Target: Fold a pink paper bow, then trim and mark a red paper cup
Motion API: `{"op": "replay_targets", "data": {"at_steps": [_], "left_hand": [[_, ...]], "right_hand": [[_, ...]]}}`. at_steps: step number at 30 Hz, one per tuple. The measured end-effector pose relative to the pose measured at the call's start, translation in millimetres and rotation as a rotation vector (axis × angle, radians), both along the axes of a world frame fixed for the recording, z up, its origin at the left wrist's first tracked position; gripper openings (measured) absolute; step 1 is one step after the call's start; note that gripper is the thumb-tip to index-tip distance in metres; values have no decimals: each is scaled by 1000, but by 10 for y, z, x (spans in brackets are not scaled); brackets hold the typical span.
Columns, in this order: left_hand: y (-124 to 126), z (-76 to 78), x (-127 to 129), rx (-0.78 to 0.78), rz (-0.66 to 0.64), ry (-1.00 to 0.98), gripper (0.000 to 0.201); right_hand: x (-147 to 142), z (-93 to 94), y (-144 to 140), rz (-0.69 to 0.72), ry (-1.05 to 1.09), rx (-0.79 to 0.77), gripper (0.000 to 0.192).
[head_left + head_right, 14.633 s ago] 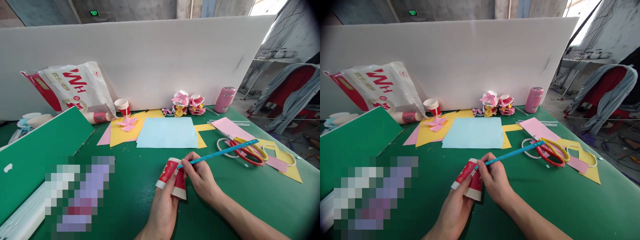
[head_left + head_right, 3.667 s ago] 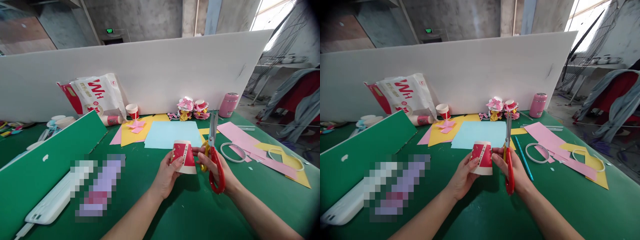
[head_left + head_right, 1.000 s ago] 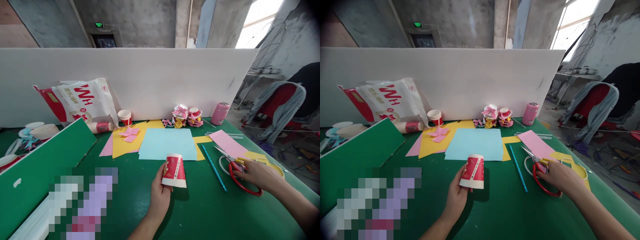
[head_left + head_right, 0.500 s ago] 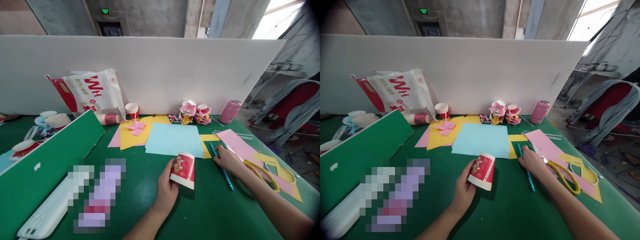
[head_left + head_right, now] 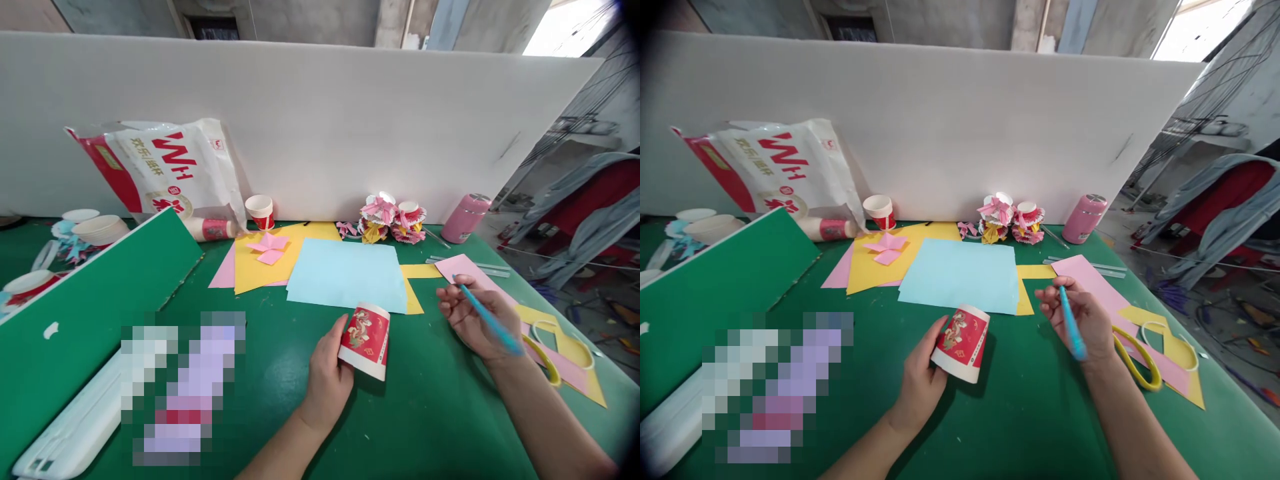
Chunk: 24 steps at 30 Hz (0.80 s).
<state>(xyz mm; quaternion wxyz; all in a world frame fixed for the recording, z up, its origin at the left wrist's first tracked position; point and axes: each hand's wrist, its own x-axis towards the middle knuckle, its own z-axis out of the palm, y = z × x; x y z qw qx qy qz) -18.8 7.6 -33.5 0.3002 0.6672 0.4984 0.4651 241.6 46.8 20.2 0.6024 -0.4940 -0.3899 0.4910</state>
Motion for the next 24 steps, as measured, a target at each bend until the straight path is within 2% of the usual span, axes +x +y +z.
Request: {"op": "replay_targets", "data": {"at_steps": [6, 11, 15, 20, 22, 24], "left_hand": [[4, -32, -3, 62, -3, 77, 50], [-16, 28, 0, 173, -50, 221, 50], [-40, 70, 23, 208, -91, 252, 51], [-66, 123, 65, 5, 30, -30, 47], [-87, 173, 83, -98, 35, -181, 36], [-112, 241, 120, -213, -17, -351, 18]], "right_hand": [[-366, -74, -129, 21, 250, -29, 14], [-793, -168, -277, 147, 248, -34, 34], [-942, -190, -344, 260, 287, -68, 41], [-845, -143, -347, 246, 353, 6, 40], [-765, -120, -339, 230, 389, 32, 38], [-697, -98, -338, 218, 418, 41, 36]]}}
